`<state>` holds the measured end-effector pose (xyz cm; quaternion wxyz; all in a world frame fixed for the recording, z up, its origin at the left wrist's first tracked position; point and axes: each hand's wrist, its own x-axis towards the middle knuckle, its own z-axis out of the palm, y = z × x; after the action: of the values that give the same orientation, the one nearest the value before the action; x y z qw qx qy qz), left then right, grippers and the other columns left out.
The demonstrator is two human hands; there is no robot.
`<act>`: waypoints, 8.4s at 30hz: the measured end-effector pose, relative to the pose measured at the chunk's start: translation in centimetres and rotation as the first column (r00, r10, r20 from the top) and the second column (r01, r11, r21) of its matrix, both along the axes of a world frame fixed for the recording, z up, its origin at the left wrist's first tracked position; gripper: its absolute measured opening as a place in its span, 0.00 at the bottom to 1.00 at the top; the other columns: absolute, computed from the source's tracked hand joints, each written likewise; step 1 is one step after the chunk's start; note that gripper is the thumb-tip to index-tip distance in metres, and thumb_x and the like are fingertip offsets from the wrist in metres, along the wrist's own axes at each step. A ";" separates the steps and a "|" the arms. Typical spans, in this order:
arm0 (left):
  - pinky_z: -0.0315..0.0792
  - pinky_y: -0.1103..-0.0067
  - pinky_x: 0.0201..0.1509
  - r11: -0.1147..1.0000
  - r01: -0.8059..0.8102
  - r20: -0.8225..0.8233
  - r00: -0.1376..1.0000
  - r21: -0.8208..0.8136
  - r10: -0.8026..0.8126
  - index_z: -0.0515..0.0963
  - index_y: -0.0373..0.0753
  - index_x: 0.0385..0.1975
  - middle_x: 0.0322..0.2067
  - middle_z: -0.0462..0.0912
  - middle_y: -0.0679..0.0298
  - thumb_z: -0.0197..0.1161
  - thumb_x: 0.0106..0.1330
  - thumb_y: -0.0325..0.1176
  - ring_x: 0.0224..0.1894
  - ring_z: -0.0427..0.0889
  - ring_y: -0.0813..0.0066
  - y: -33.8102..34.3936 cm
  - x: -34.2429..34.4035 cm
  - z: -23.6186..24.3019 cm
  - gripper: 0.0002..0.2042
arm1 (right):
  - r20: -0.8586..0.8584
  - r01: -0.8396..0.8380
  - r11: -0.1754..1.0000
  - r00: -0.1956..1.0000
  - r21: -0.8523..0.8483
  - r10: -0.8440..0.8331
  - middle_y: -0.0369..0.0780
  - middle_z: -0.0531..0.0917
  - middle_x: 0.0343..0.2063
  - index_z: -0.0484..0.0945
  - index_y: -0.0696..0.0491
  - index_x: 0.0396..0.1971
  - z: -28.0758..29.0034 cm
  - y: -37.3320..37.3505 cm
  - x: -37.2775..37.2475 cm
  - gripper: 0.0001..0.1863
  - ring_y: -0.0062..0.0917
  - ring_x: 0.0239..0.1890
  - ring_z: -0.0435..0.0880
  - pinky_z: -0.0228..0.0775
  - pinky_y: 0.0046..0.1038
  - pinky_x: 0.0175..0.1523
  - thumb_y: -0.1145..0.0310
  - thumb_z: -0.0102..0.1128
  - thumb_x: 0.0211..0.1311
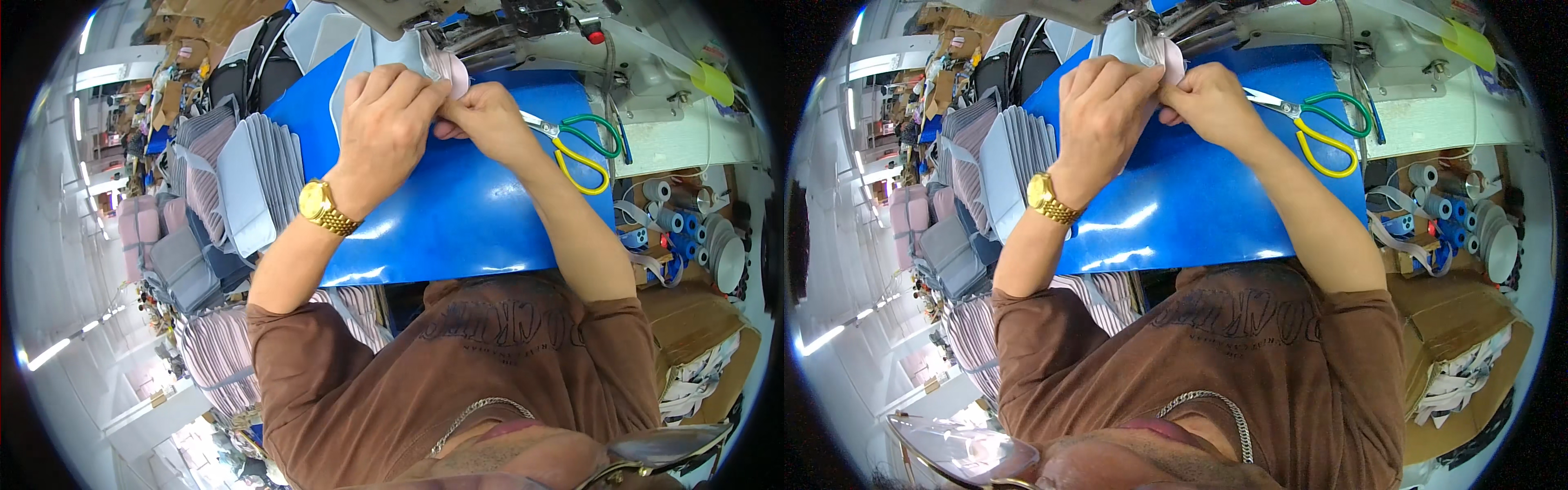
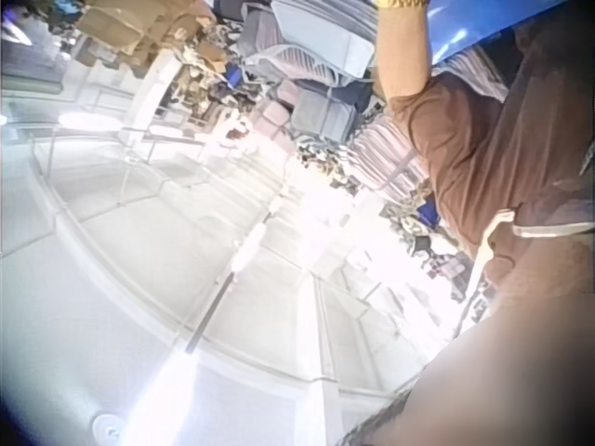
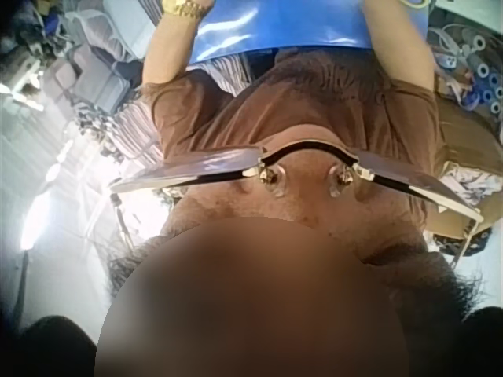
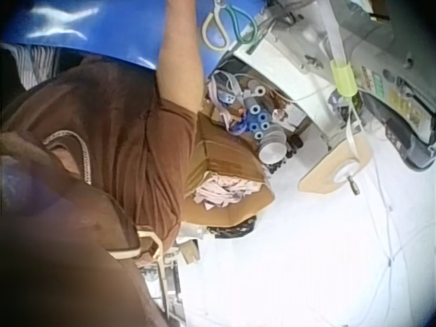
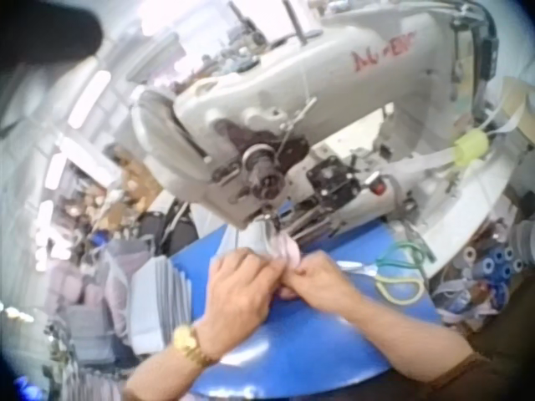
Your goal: Sewing fabric or leather pieces together to assemble small pouches using an industrial sewing machine.
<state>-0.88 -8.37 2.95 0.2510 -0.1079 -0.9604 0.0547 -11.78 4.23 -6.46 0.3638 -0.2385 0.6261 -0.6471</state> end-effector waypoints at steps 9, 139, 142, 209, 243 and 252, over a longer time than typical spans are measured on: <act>0.66 0.68 0.51 0.985 -0.119 -0.195 0.971 0.122 0.141 0.87 0.44 0.46 0.39 0.83 0.70 0.66 0.58 0.28 0.47 0.79 0.67 1.6 -1.2 -3.6 0.16 | 0.037 0.035 0.946 0.999 -0.322 -0.024 0.44 0.89 0.23 0.86 0.65 0.29 -3.6 -1.9 0.9 0.24 0.23 0.28 0.89 0.81 0.28 0.35 0.59 0.58 0.76; 0.68 0.69 0.53 0.994 -0.069 -0.036 0.997 -0.086 0.066 0.83 0.39 0.48 0.47 0.82 0.67 0.65 0.57 0.32 0.52 0.79 0.68 1.1 -0.4 -0.7 0.17 | 0.312 -0.092 0.975 0.938 -0.200 0.152 0.45 0.91 0.33 0.88 0.62 0.39 -3.3 -1.6 1.5 0.27 0.29 0.38 0.92 0.84 0.31 0.46 0.49 0.58 0.76; 0.68 0.68 0.53 0.995 -0.099 -0.054 0.994 -0.031 0.097 0.83 0.42 0.49 0.46 0.82 0.68 0.66 0.58 0.30 0.51 0.79 0.67 1.6 -0.7 -1.0 0.17 | 0.295 -0.134 0.956 0.932 -0.261 0.212 0.45 0.91 0.34 0.87 0.64 0.40 -4.2 -1.7 1.1 0.27 0.29 0.39 0.92 0.84 0.32 0.48 0.51 0.57 0.77; 0.80 0.67 0.47 0.881 -0.045 -0.171 0.975 0.471 0.141 0.87 0.38 0.44 0.46 0.85 0.53 0.70 0.65 0.33 0.43 0.85 0.55 2.0 -1.7 -1.5 0.10 | -0.209 -0.202 0.961 0.965 -0.190 0.161 0.39 0.86 0.22 0.84 0.59 0.31 2.1 1.7 -4.2 0.17 0.20 0.25 0.86 0.76 0.24 0.33 0.61 0.56 0.75; 0.71 0.67 0.52 0.987 -0.092 -0.017 0.996 -0.135 0.090 0.84 0.37 0.49 0.50 0.82 0.63 0.64 0.56 0.30 0.51 0.79 0.63 1.5 0.5 0.2 0.19 | 0.488 -0.011 0.959 0.859 -0.284 0.154 0.45 0.88 0.25 0.86 0.64 0.33 -0.6 1.5 2.5 0.23 0.33 0.32 0.91 0.86 0.30 0.42 0.57 0.60 0.76; 0.68 0.68 0.46 0.971 -0.130 -0.156 0.974 0.200 0.162 0.86 0.40 0.47 0.39 0.81 0.65 0.66 0.57 0.26 0.42 0.77 0.64 3.2 -0.6 -3.6 0.16 | 0.253 -0.009 0.920 0.960 -0.392 0.117 0.43 0.88 0.27 0.85 0.68 0.29 -4.1 -0.6 2.7 0.26 0.21 0.30 0.88 0.83 0.27 0.40 0.60 0.53 0.81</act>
<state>-1.45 -5.20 -0.63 0.3371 -0.0074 -0.9414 -0.0090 -9.11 3.65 -10.55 0.4127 -0.2350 0.4219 -0.7724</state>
